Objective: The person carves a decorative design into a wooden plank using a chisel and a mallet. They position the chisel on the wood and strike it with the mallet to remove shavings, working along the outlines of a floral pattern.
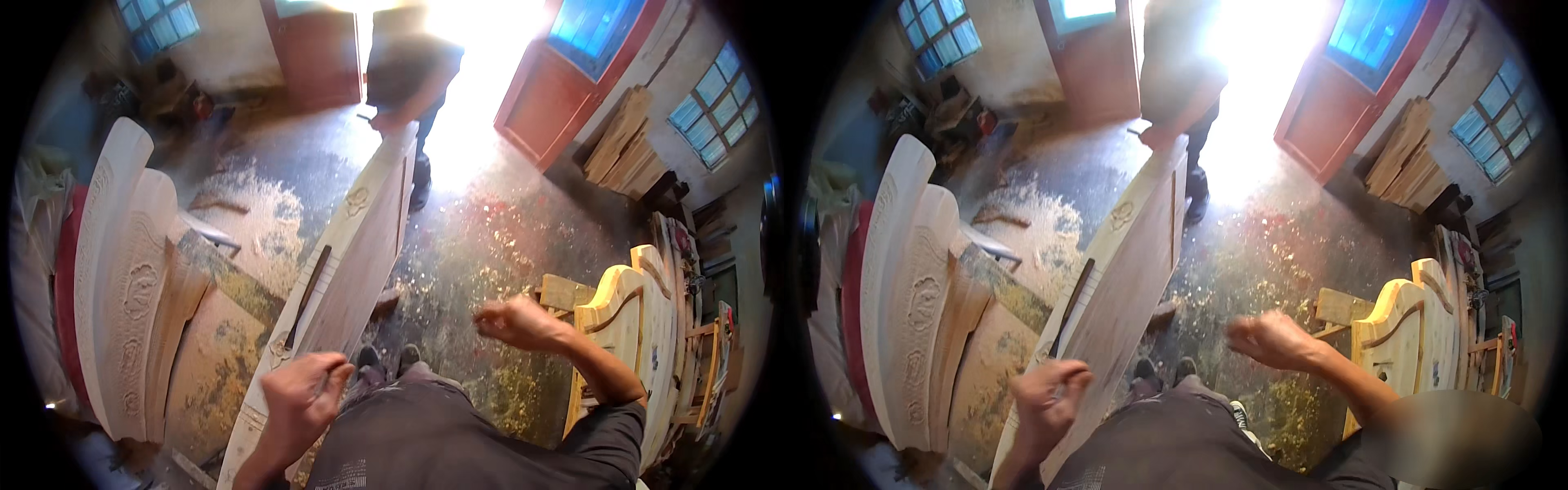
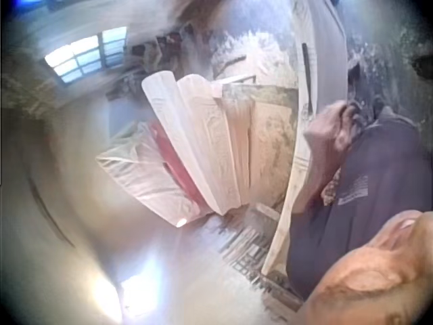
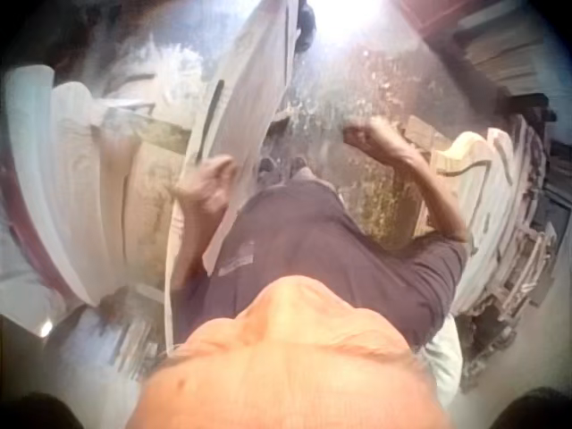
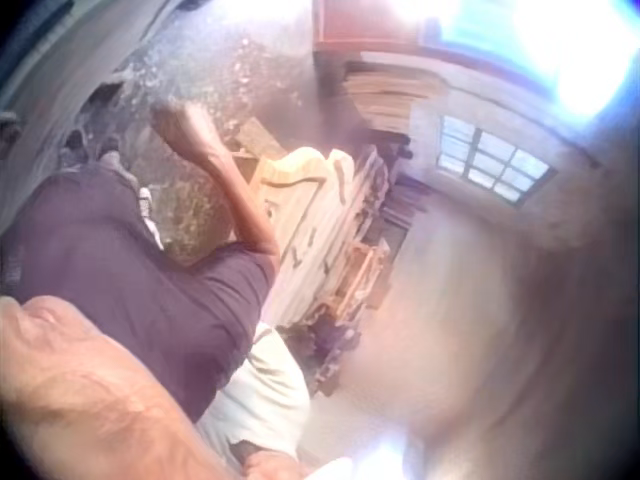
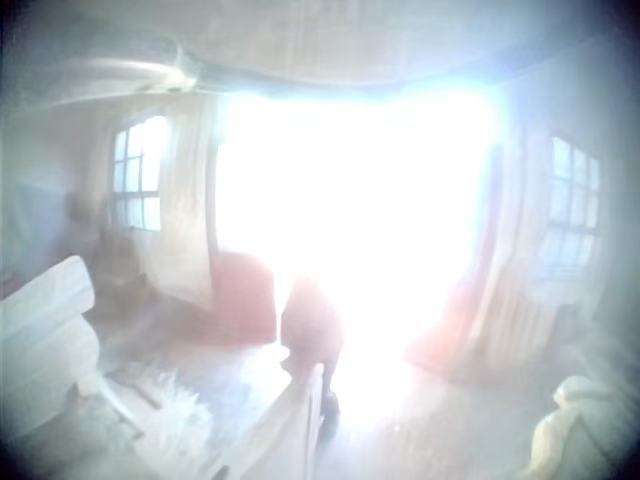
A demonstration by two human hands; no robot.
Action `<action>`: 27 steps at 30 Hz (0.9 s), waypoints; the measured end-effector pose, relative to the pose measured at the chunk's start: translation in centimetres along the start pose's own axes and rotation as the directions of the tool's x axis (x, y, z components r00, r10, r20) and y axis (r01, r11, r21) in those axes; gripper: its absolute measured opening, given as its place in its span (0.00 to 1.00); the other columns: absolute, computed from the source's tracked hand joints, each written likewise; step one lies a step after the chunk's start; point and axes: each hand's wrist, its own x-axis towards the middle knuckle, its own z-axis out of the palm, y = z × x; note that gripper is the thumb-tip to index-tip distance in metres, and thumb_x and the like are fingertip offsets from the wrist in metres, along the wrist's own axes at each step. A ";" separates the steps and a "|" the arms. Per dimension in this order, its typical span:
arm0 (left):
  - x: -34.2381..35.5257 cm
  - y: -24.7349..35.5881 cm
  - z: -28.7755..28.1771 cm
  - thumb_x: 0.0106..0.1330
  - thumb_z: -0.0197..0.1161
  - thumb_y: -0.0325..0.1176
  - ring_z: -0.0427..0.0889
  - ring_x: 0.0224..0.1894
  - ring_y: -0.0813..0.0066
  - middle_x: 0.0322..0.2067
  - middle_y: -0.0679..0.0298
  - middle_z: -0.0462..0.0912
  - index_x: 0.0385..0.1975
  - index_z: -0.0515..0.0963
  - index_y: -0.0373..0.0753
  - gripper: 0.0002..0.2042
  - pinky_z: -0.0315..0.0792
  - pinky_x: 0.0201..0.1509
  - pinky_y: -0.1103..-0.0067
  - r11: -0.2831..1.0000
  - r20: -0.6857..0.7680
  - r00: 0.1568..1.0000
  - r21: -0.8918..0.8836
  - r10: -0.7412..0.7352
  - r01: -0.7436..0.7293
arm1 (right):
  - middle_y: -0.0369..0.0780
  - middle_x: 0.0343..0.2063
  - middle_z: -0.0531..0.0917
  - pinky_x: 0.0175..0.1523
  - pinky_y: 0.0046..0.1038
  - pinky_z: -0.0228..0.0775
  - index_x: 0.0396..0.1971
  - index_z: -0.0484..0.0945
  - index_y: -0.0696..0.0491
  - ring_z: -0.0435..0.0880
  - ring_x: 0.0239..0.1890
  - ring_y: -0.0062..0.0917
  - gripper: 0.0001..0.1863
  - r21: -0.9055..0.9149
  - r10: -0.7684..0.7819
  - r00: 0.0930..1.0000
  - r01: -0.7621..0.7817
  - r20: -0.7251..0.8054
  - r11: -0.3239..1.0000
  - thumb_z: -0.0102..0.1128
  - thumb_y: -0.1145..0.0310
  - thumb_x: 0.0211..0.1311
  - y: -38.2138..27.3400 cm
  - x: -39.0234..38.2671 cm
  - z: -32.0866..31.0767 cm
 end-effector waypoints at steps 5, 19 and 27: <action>-13.7 -11.8 3.4 0.69 0.74 0.49 0.92 0.33 0.49 0.32 0.52 0.92 0.38 0.91 0.38 0.17 0.83 0.40 0.60 0.813 0.635 0.508 0.481 -0.582 0.329 | 0.46 0.45 0.94 0.49 0.38 0.86 0.55 0.91 0.50 0.94 0.46 0.39 0.28 0.066 0.043 0.735 -0.118 0.676 0.991 0.75 0.43 0.67 15.1 -5.9 12.5; -42.8 -11.0 -1.7 0.71 0.67 0.52 0.86 0.35 0.58 0.35 0.54 0.89 0.51 0.89 0.39 0.22 0.78 0.43 0.62 0.047 0.693 -0.549 0.639 -0.467 0.767 | 0.46 0.57 0.91 0.55 0.39 0.89 0.72 0.78 0.59 0.91 0.57 0.35 0.44 0.039 0.133 0.190 -0.698 0.973 0.715 0.74 0.44 0.64 11.2 -16.5 21.6; -43.6 -8.4 -0.2 0.74 0.59 0.57 0.80 0.29 0.64 0.32 0.58 0.86 0.55 0.86 0.41 0.26 0.72 0.36 0.67 -0.138 0.680 -0.463 0.475 -0.569 0.869 | 0.37 0.43 0.91 0.53 0.28 0.80 0.58 0.85 0.59 0.85 0.45 0.21 0.22 0.268 0.303 0.444 -0.836 0.843 0.478 0.76 0.67 0.67 8.2 -18.3 23.6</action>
